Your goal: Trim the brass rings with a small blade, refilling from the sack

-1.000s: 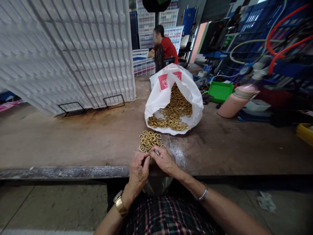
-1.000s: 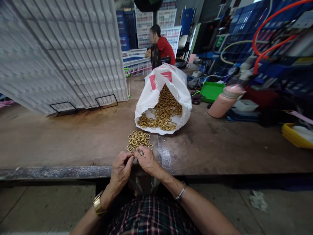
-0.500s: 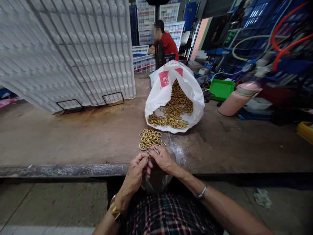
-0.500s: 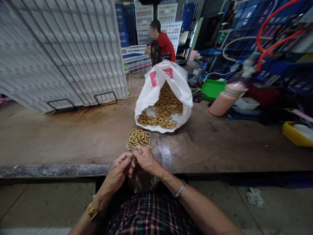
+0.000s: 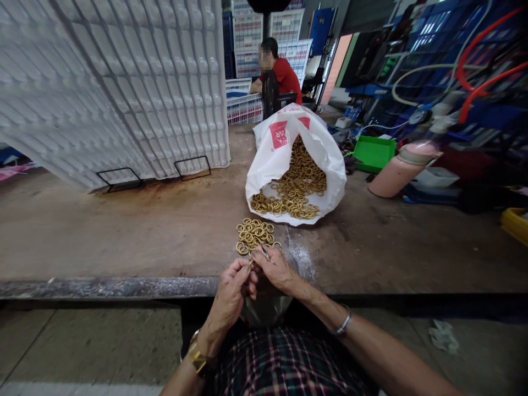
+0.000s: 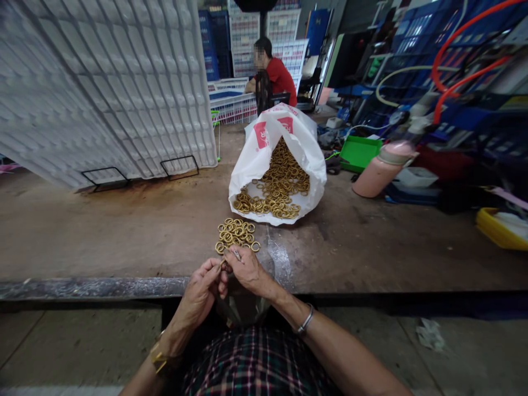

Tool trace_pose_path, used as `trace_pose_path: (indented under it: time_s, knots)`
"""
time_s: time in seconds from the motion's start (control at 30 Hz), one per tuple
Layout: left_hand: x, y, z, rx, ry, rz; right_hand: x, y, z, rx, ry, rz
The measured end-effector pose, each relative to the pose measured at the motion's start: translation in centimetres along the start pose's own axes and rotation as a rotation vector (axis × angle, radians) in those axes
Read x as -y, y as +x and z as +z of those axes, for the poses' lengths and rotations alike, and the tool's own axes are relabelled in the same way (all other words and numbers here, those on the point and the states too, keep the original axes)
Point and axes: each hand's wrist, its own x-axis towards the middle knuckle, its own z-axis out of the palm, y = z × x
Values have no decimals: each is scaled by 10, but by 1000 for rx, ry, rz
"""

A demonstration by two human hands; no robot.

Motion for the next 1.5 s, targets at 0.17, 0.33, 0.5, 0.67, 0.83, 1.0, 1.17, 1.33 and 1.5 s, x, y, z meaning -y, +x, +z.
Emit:
trace_pose_path:
  time_s: [0.17, 0.33, 0.5, 0.67, 0.83, 1.0, 1.17, 1.33, 1.5]
  knots:
    - [3, 0, -3, -16, 28, 31, -1, 0, 0, -21, -106, -36]
    - [7, 2, -8, -69, 127, 78, -6, -5, -2, 30, -499, -130]
    - [7, 2, -8, -114, 253, 104, -4, -11, 0, 175, -852, -124]
    - [2, -2, -5, -141, 357, 121, 2, -10, 1, 220, -930, -113]
    - [1, -2, -5, -161, 417, 142, 2, -10, 3, 221, -962, -93]
    - [2, -4, -5, -167, 366, 134, 8, -9, 7, 226, -1012, -38]
    - [-5, -21, 1, -46, 308, 110, 10, 0, -7, 153, -1043, 64]
    - [-4, -24, 0, 39, 118, 104, 11, 5, -19, 11, -634, -40]
    - [5, -13, -11, -13, 157, 118, 20, -1, -2, 109, -105, -67]
